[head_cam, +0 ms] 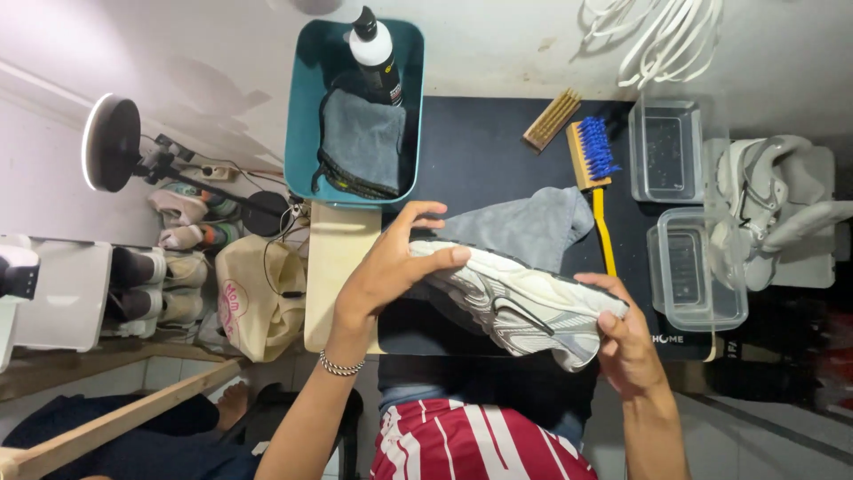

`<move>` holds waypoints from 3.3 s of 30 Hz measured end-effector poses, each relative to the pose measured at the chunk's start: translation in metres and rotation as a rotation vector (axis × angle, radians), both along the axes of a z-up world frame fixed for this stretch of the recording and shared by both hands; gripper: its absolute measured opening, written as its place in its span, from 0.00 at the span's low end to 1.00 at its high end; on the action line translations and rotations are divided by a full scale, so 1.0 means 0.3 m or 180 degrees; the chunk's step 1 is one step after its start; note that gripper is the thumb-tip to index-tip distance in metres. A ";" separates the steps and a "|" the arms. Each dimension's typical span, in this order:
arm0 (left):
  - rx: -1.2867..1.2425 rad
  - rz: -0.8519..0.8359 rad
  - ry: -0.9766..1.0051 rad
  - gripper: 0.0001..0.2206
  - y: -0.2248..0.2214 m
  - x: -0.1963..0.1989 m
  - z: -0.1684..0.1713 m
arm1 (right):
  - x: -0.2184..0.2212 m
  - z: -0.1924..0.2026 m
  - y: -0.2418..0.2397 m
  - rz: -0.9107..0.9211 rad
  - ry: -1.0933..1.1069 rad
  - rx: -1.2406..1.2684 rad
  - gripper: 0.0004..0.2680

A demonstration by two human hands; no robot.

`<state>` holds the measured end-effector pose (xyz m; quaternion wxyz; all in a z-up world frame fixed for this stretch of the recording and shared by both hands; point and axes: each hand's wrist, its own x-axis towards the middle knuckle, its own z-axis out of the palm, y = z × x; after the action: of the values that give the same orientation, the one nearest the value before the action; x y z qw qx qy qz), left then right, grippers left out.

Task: Cleaning the midsole of a sneaker using a small scrubbing tool and a cloth.

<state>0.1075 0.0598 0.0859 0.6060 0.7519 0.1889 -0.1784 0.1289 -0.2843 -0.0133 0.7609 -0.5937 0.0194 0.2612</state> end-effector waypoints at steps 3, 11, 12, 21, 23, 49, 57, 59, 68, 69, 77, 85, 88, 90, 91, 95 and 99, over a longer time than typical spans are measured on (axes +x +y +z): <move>-0.0049 0.0639 -0.0122 0.37 -0.057 0.048 0.031 | -0.033 -0.031 -0.029 0.0086 0.0311 -0.0286 0.30; -0.0404 0.0364 -0.0956 0.48 -0.214 0.156 -0.074 | -0.118 0.023 0.115 0.0444 0.0377 -0.1220 0.28; -0.0323 0.0305 -0.1018 0.46 -0.220 0.168 -0.078 | -0.119 0.031 0.133 0.0514 0.0420 -0.1219 0.28; -0.0123 0.0440 -0.0853 0.43 -0.187 0.162 -0.183 | -0.009 0.187 0.220 0.2105 -0.0041 -0.3087 0.32; -0.0150 0.0730 -0.0979 0.37 -0.168 0.119 -0.219 | -0.001 0.203 0.225 0.2267 -0.0004 -0.3108 0.31; 0.1538 0.1111 -0.0511 0.10 -0.064 -0.127 -0.242 | 0.085 0.229 0.246 0.2734 -0.0466 -0.2659 0.32; 0.2017 0.1381 -0.1020 0.27 -0.094 -0.185 -0.232 | 0.108 0.203 0.222 0.2696 -0.0286 -0.2294 0.33; 0.2462 0.1279 -0.0865 0.31 -0.092 -0.234 -0.267 | 0.103 0.217 0.229 0.2873 -0.0213 -0.2503 0.38; 0.2829 0.1011 -0.0582 0.16 -0.045 -0.256 -0.328 | 0.109 0.101 0.139 0.3196 -0.0305 -0.2736 0.28; 0.2817 0.0860 -0.0644 0.12 -0.042 -0.254 -0.327 | 0.106 0.090 0.120 0.3179 -0.0331 -0.2593 0.20; 0.2254 0.0816 -0.0717 0.12 -0.010 -0.254 -0.302 | 0.095 0.040 0.049 0.2980 -0.0385 -0.2365 0.10; 0.2327 0.0865 -0.0993 0.11 -0.018 -0.256 -0.325 | 0.090 0.052 0.045 0.2922 -0.0181 -0.2356 0.10; 0.2305 0.1026 -0.0877 0.14 -0.015 -0.257 -0.347 | 0.092 0.085 0.052 0.2910 0.0100 -0.2261 0.17; 0.2417 0.1065 -0.0937 0.13 -0.019 -0.254 -0.345 | 0.093 0.097 0.055 0.2879 0.0274 -0.2305 0.29; 0.2408 0.1055 -0.0944 0.13 -0.023 -0.248 -0.341 | 0.091 0.097 0.056 0.2866 0.0278 -0.2311 0.29; 0.2361 0.1406 -0.1092 0.06 -0.047 -0.230 -0.309 | 0.094 0.124 0.095 0.2752 0.0107 -0.2558 0.28; 0.2018 0.1553 -0.2240 0.08 -0.122 -0.191 -0.237 | 0.093 0.138 0.122 0.2677 0.0078 -0.2671 0.29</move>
<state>0.0501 0.0233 0.0148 0.3996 0.8467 0.1881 0.2966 0.1566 -0.2477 0.0282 0.2922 -0.7974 -0.1072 0.5170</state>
